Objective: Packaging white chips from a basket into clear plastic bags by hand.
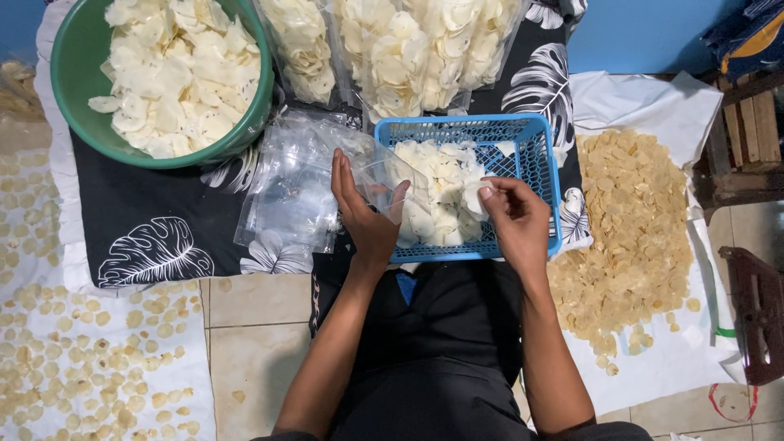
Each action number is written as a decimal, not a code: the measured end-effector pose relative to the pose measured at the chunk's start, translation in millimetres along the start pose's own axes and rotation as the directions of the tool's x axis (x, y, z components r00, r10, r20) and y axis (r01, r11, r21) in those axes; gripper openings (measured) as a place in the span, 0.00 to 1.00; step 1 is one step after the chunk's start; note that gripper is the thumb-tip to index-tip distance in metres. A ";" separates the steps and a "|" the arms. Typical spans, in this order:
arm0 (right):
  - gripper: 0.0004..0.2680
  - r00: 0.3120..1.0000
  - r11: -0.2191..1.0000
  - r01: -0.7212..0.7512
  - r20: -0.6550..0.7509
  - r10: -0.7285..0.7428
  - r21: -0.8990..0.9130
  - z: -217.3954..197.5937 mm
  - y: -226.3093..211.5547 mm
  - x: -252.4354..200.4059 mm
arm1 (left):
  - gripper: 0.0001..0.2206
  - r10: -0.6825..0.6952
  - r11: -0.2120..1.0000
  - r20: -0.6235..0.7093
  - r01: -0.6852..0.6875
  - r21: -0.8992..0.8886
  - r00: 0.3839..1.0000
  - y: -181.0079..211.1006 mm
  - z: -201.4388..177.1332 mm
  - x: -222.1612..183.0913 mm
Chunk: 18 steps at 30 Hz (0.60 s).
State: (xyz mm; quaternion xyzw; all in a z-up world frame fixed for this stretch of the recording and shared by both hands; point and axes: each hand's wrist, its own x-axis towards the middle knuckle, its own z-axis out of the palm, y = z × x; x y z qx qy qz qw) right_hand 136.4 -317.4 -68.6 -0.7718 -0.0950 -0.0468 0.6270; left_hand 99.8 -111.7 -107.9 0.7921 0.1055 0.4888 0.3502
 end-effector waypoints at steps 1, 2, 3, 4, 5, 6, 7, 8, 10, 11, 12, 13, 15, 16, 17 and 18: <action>0.06 1.000 1.000 0.002 0.001 -0.002 0.002 2.0 -13.1 -4.2 | 0.44 0.002 1.000 -0.002 -0.002 0.001 1.000 0.2 -0.7 0.7; 0.05 0.998 0.998 0.051 -0.029 -0.049 0.047 3.8 -26.3 -8.4 | 0.44 0.011 1.000 0.003 -0.011 0.012 1.000 0.6 -1.3 1.4; 0.05 0.994 0.991 0.101 -0.062 -0.095 0.090 5.2 -39.4 -12.9 | 0.44 0.020 1.000 0.009 -0.020 0.022 1.000 1.2 -1.7 2.0; 0.05 0.993 0.991 0.103 -0.063 -0.097 0.091 11.8 -45.8 -12.3 | 0.44 0.022 1.000 0.008 -0.022 0.022 1.000 1.0 -0.2 0.8; 0.05 0.976 0.976 0.211 -0.061 -0.208 0.051 18.0 -52.3 -10.9 | 0.43 0.036 0.998 0.002 -0.036 0.043 0.999 0.9 2.3 0.2; 0.05 0.947 0.948 0.317 -0.054 -0.316 0.011 24.2 -58.7 -9.5 | 0.42 0.051 0.997 -0.003 -0.050 0.064 0.999 0.8 4.8 -0.4; 0.05 0.946 0.948 0.319 -0.055 -0.318 0.012 31.7 -63.9 -7.8 | 0.42 0.053 0.997 -0.004 -0.052 0.063 0.999 4.2 4.4 0.8; 0.06 0.894 0.889 0.441 -0.033 -0.447 -0.123 39.1 -69.0 -5.9 | 0.40 0.066 0.996 -0.006 -0.065 0.066 0.998 7.5 4.3 2.0; 0.07 0.824 0.798 0.549 0.002 -0.566 -0.250 50.8 -74.2 -1.8 | 0.39 0.085 0.994 -0.007 -0.084 0.068 0.996 9.5 6.1 4.3; 0.08 0.832 0.811 0.544 0.012 -0.555 -0.216 54.3 -74.5 -1.1 | 0.38 0.078 0.993 -0.008 -0.077 0.088 0.997 9.1 6.8 3.1; 0.10 0.839 0.823 0.539 0.023 -0.544 -0.182 58.2 -74.3 -0.1 | 0.37 0.072 0.992 -0.009 -0.071 0.108 0.997 8.0 7.7 1.9; 0.10 0.841 0.825 0.535 0.025 -0.540 -0.181 57.4 -73.5 -0.6 | 0.37 0.069 0.992 -0.006 -0.068 0.110 0.998 7.4 7.0 2.1; 0.08 0.883 0.871 0.470 0.061 -0.466 -0.143 54.9 -70.7 -1.5 | 0.37 0.055 0.996 0.001 -0.055 0.068 0.998 5.8 7.1 1.5; 0.08 0.885 0.873 0.466 0.061 -0.462 -0.146 51.3 -67.6 -1.9 | 0.37 0.052 0.996 0.005 -0.052 0.067 0.999 3.5 6.7 0.6; 0.06 0.914 0.909 0.405 0.058 -0.401 -0.099 47.3 -64.7 -2.6 | 0.39 0.055 0.995 0.008 -0.055 0.087 0.998 1.8 6.5 -0.4; 0.05 0.940 0.939 0.340 0.058 -0.337 -0.052 43.2 -61.8 -2.9 | 0.42 0.057 0.993 0.011 -0.058 0.107 0.998 0.0 6.6 -1.2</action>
